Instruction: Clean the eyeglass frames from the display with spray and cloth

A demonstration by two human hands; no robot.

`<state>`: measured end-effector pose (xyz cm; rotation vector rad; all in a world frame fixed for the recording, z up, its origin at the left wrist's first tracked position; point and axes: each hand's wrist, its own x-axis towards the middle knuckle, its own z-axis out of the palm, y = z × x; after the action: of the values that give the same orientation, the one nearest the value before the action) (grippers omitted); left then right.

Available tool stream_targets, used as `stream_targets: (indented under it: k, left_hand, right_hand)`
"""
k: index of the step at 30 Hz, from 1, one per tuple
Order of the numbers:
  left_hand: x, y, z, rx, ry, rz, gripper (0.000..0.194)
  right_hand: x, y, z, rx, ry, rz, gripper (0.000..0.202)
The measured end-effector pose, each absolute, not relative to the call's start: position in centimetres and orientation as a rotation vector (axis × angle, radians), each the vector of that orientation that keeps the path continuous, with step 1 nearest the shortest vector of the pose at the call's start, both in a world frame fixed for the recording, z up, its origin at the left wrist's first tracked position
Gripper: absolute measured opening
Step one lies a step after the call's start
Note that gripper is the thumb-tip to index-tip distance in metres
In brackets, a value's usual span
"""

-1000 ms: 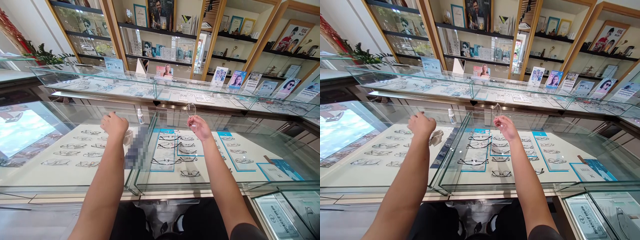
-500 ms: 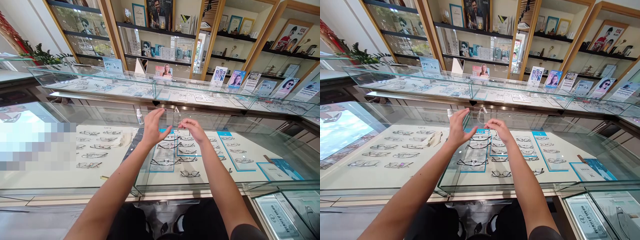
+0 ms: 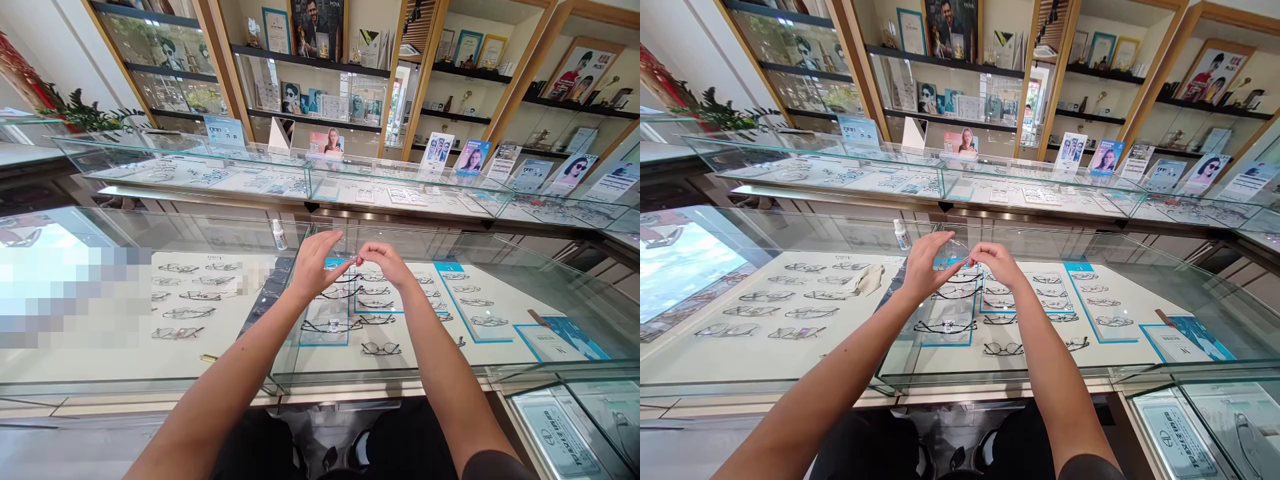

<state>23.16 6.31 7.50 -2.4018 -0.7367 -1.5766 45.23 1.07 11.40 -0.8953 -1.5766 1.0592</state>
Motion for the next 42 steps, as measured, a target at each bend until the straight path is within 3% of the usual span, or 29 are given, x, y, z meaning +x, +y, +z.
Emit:
stream_targets:
  k: [20, 32, 36, 42]
  left_hand:
    - [23.9, 4.8, 9.2, -2.236, -0.832, -1.803, 0.05]
    - [22.9, 5.1, 18.5, -1.941, -0.736, -2.029, 0.053]
    - [23.5, 4.1, 21.5, -1.869, -0.763, -2.133, 0.053]
    - [23.8, 3.2, 21.6, -1.895, -0.862, -2.148, 0.053]
  right_hand:
    - [45.0, -0.2, 13.0, -0.838, -1.577, 0.966, 0.018]
    - [52.2, -4.6, 25.8, -1.196, -1.77, 0.238, 0.031]
    - [50.9, -6.7, 25.9, -1.312, -1.657, 0.063, 0.045]
    - [49.2, -5.8, 24.1, -1.213, -1.78, 0.217, 0.053]
